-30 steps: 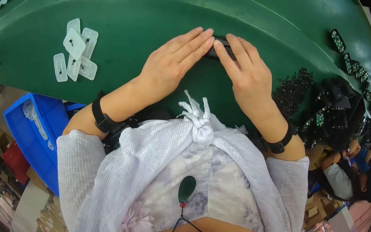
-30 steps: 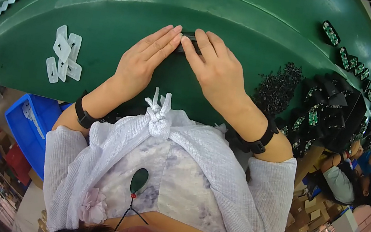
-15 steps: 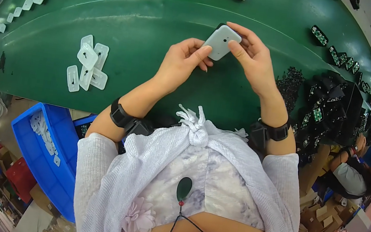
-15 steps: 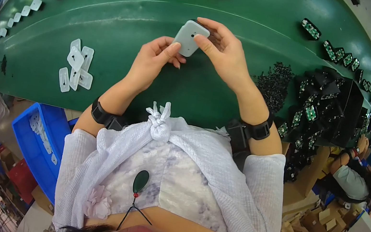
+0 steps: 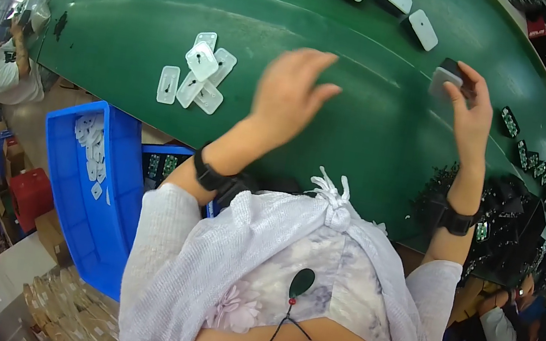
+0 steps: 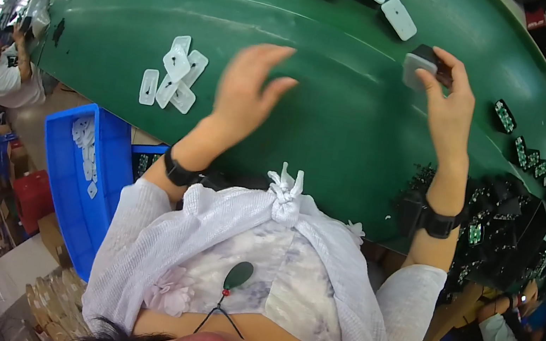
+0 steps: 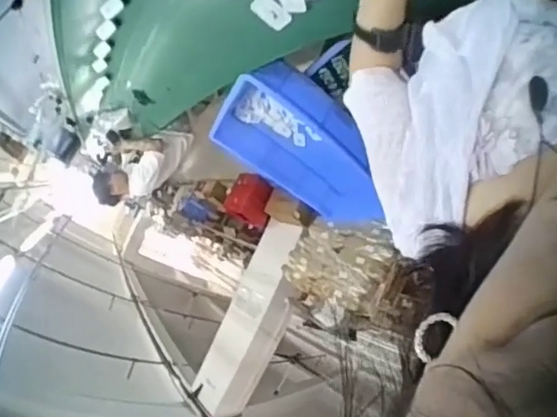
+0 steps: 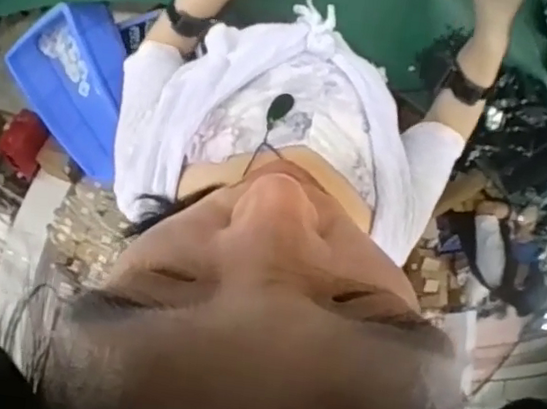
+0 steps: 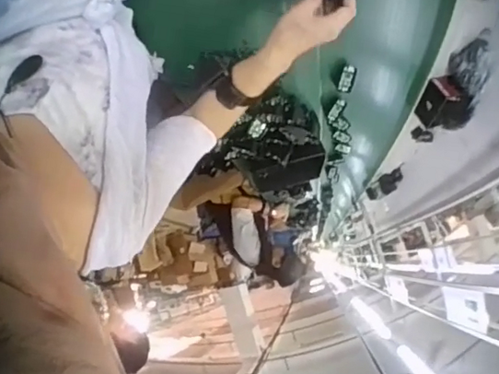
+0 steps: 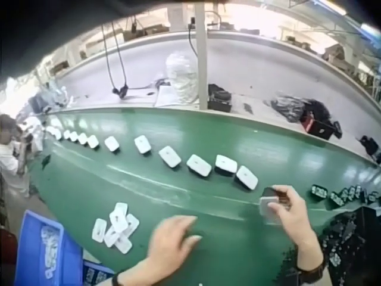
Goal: Assemble small electronic components by placing PCBs into plastic housings on a factory production line.
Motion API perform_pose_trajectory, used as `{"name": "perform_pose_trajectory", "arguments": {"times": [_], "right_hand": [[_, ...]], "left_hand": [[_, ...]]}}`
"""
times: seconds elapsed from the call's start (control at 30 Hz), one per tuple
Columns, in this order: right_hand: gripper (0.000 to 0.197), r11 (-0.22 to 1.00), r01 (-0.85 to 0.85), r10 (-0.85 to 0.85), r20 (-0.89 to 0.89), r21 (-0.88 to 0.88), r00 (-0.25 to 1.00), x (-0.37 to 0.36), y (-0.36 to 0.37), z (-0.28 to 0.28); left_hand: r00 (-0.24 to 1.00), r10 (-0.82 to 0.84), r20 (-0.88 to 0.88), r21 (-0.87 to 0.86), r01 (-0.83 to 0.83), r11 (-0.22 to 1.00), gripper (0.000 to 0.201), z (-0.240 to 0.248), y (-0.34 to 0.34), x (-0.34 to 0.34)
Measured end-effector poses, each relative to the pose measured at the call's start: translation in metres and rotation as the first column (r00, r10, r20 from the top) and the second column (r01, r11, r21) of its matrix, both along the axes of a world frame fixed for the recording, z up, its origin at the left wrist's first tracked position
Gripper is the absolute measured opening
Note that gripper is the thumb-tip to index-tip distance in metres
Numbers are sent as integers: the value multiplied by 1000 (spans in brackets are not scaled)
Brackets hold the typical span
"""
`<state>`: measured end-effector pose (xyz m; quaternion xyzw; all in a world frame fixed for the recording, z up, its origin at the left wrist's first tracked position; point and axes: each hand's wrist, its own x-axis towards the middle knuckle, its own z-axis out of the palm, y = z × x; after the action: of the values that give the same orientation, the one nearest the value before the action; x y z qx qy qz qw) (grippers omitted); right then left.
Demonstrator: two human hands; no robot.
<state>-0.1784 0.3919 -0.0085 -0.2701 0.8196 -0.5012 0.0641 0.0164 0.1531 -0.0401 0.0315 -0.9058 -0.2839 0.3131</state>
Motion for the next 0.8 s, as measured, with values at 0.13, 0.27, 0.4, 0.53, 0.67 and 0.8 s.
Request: {"name": "perform_pose_trajectory", "arguments": {"times": [0.13, 0.27, 0.4, 0.53, 0.67, 0.8], "right_hand": [[37, 996, -26, 30, -41, 80, 999, -53, 15, -1], [33, 983, -139, 142, -23, 119, 990, -109, 22, -18], [31, 925, -277, 249, 135, 259, 959, -126, 5, -7], [31, 842, -436, 380, 223, 319, 898, -138, -5, -17], [36, 871, -398, 354, 195, 288, 915, -146, -7, -35], [41, 913, -193, 200, 19, 359, 980, -140, -6, -40]], "left_hand": [[864, 482, 144, -288, -429, 856, 41, 6, -72, 46], [656, 711, 251, -558, -502, 660, 62, -9, -113, 94], [633, 677, 375, -525, -457, 718, 58, -10, -107, 93], [664, 672, 329, -561, -435, 704, 58, -17, -107, 82], [662, 669, 338, -547, -440, 712, 53, -21, -110, 82], [726, 607, 322, -473, -432, 768, 50, -23, -115, 88]]}}
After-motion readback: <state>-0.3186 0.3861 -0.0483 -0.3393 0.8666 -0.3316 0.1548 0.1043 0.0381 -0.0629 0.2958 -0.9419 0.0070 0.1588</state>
